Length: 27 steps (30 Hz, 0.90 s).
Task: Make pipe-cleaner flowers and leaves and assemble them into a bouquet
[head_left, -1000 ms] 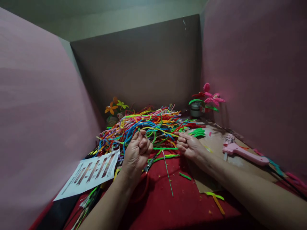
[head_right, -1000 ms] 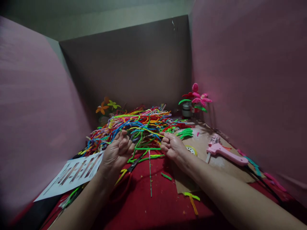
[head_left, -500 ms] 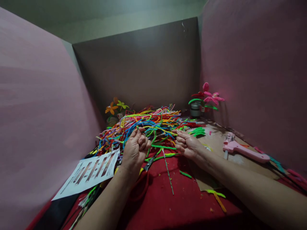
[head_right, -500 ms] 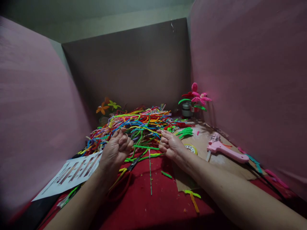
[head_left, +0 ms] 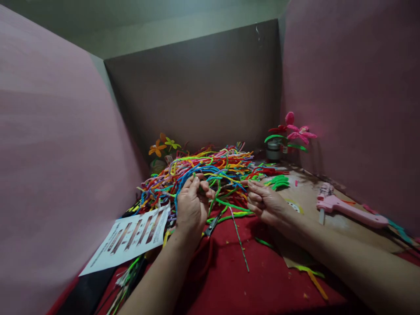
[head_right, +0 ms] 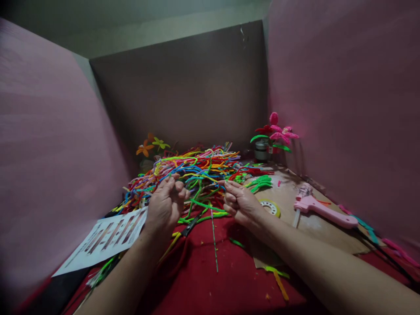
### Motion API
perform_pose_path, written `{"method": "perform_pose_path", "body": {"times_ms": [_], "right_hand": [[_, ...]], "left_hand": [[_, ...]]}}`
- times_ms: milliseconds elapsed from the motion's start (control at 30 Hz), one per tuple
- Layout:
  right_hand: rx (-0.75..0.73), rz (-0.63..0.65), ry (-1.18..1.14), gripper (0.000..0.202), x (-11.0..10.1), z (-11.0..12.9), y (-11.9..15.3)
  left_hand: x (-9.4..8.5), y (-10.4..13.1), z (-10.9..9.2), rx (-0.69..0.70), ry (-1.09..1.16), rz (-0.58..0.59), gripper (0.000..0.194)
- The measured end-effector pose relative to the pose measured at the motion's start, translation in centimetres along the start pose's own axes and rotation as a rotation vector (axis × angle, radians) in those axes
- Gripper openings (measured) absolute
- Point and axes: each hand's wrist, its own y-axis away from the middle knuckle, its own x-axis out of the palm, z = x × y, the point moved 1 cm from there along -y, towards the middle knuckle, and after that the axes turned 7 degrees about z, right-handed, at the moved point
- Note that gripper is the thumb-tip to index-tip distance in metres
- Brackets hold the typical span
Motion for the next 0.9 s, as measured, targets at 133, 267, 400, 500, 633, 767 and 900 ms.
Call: {"method": "perform_pose_path", "body": {"times_ms": [133, 267, 400, 500, 633, 767, 900], "right_hand": [[0.008, -0.076, -0.037, 0.020, -0.4, -0.3, 0.0], [-0.019, -0.097, -0.097, 0.013, -0.4, 0.6, 0.0], [-0.045, -0.129, -0.127, 0.013, 0.0, 1.4, 0.2], [-0.043, -0.112, -0.129, 0.012, 0.4, 1.5, 0.4], [-0.030, -0.101, -0.095, 0.014, 1.0, 1.4, 0.6], [-0.060, -0.069, -0.082, 0.012, 2.1, 2.1, 0.8], [-0.088, -0.061, -0.112, 0.006, 3.2, 3.7, 0.6]], "left_hand": [[0.1, -0.3, 0.1, -0.020, 0.005, -0.085, 0.005], [0.2, -1.4, -0.3, -0.110, 0.123, -0.095, 0.009], [0.2, -2.3, -0.5, -0.174, 0.229, -0.128, 0.014], [0.1, -2.2, -0.3, -0.151, 0.231, -0.160, 0.012], [0.1, -1.9, -0.2, -0.133, 0.204, -0.152, 0.009], [0.4, -2.2, -0.7, -0.075, 0.301, -0.208, 0.018], [0.7, -3.0, -0.7, -0.019, 0.348, -0.251, 0.024]]}}
